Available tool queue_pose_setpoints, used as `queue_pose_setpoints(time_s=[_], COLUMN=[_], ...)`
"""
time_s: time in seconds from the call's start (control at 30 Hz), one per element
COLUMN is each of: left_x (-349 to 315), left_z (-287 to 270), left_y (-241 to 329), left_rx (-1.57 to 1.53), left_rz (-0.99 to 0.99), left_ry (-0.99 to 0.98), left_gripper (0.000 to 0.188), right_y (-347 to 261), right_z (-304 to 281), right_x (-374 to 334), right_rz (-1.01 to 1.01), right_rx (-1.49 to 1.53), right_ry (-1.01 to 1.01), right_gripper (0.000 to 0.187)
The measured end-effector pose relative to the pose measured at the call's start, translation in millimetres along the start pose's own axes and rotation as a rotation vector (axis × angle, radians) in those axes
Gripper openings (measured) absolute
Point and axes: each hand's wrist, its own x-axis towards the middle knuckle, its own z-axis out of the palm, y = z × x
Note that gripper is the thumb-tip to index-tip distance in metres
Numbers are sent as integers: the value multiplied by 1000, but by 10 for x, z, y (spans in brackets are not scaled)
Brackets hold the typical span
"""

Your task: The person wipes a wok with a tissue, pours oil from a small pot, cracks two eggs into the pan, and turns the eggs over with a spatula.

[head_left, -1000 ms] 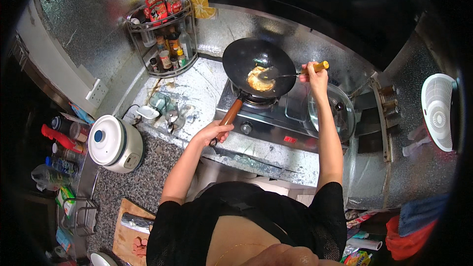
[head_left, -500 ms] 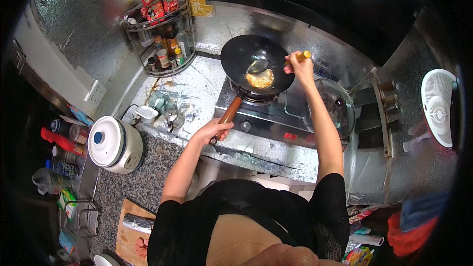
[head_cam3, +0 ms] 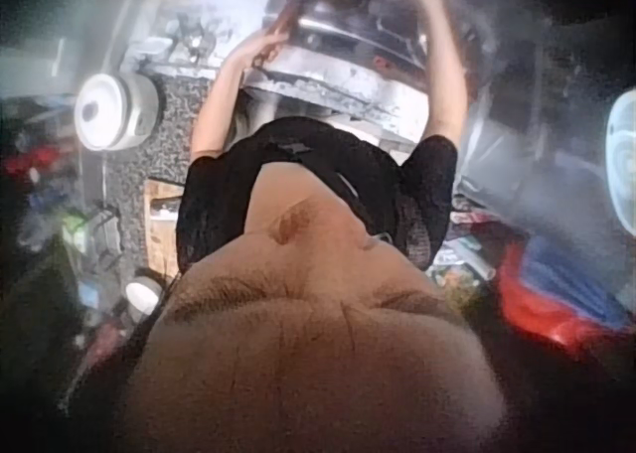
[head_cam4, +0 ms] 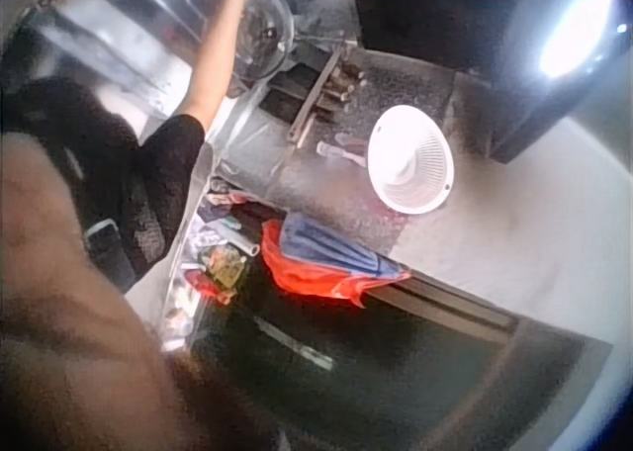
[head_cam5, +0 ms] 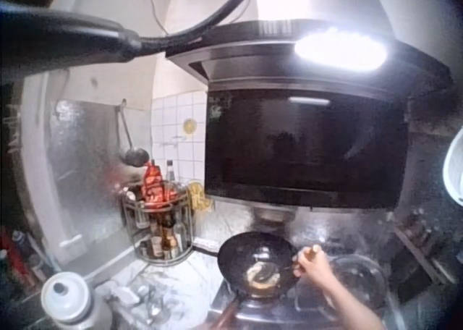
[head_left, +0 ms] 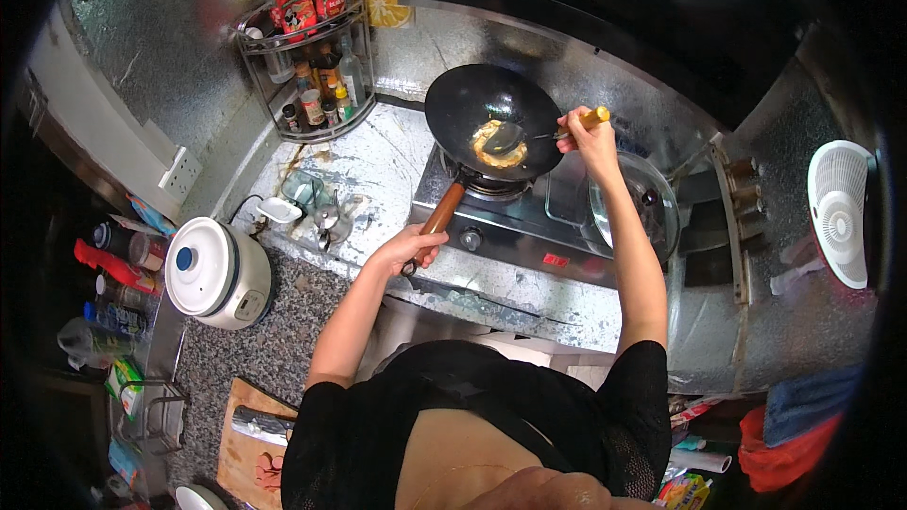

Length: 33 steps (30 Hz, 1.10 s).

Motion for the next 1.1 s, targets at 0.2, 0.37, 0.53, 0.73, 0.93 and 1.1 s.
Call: queue_pose_setpoints(time_s=[0.2,0.37,0.53,0.73,0.93,1.1], left_x=[-4,-39,-22,-30,-77,-44], left_z=[6,31,9,23,71,39], left_y=[-7,16,-1,17,67,14], left_rx=[12,10,7,7,50,-22], left_rz=[-1,20,6,0,-11,2], left_ry=[15,0,6,7,22,16], left_gripper=[24,25,23,23,27,27], right_y=[-151,-166,-335,-266,-39,85], right_z=[-57,-152,-411,-433,-176,59], right_x=[-125,-169,-109,-24,136,248], right_rz=[-58,28,-40,-64,-41,-41], right_rx=[-49,4,-20,-44,-35,-71], right_ry=[-82,-83,-9,57,103,85], right_gripper=[22,22,24,24,23,23])
